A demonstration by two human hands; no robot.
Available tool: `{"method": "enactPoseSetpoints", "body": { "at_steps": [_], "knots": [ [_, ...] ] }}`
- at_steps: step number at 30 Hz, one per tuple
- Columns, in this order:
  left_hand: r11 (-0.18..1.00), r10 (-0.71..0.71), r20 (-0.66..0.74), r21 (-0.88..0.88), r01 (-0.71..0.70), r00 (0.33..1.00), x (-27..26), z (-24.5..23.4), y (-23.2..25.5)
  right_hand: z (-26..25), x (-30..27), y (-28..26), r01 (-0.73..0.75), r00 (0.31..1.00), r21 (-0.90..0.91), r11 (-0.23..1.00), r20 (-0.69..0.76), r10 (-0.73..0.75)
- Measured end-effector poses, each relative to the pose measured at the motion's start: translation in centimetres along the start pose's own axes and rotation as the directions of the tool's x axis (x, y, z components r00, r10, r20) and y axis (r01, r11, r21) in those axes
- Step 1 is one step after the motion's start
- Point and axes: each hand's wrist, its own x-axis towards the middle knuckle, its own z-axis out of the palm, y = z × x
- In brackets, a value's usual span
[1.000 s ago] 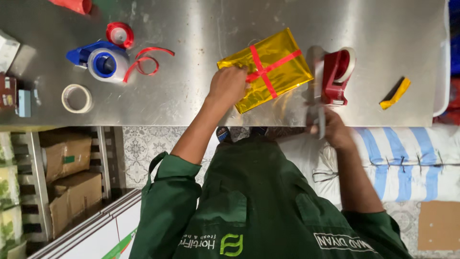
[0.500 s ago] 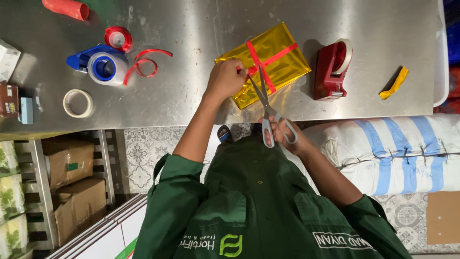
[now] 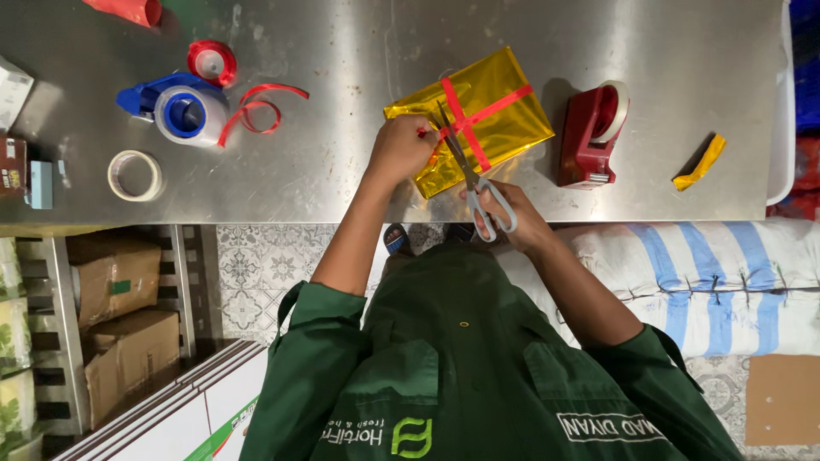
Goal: The person ties a red ribbon around a gold-wrapped rectangular package on a metal table. They wrap the ribbon, tie a knot, form a bow, and trim the ends with scissors.
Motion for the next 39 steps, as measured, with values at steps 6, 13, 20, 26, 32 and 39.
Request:
{"method": "enactPoseSetpoints", "body": {
  "at_steps": [6,13,20,26,32,39],
  "knots": [
    [0.999,-0.035,0.042,0.018,0.034,0.999,-0.2,-0.4,0.4,-0.4,0.8,1.0,0.082,0.996,0.052,0.995,0.035,-0.084],
    [0.997,-0.07,0.063,0.042,0.068,0.996,-0.4,-0.5,0.7,-0.6,1.2,2.1,0.091,0.995,0.052,0.994,0.035,-0.093],
    [1.0,0.003,0.063,0.02,-0.005,0.998,-0.5,-0.1,0.5,-0.5,0.8,0.3,0.111,0.993,-0.074,0.991,0.051,-0.107],
    [0.999,0.031,0.075,-0.043,-0.028,0.997,-0.5,0.2,0.2,-0.5,1.3,-0.6,0.104,0.994,-0.12,0.987,0.058,-0.098],
    [0.998,0.009,0.086,-0.062,-0.003,0.996,-0.5,0.1,0.4,-0.7,1.6,0.3,0.129,0.991,-0.101,0.987,0.04,-0.125],
    [0.998,0.026,0.116,-0.058,-0.02,0.993,-0.8,-0.2,1.0,-0.5,1.3,-0.3,0.157,0.987,-0.267,0.951,0.056,-0.148]
  ]
}}
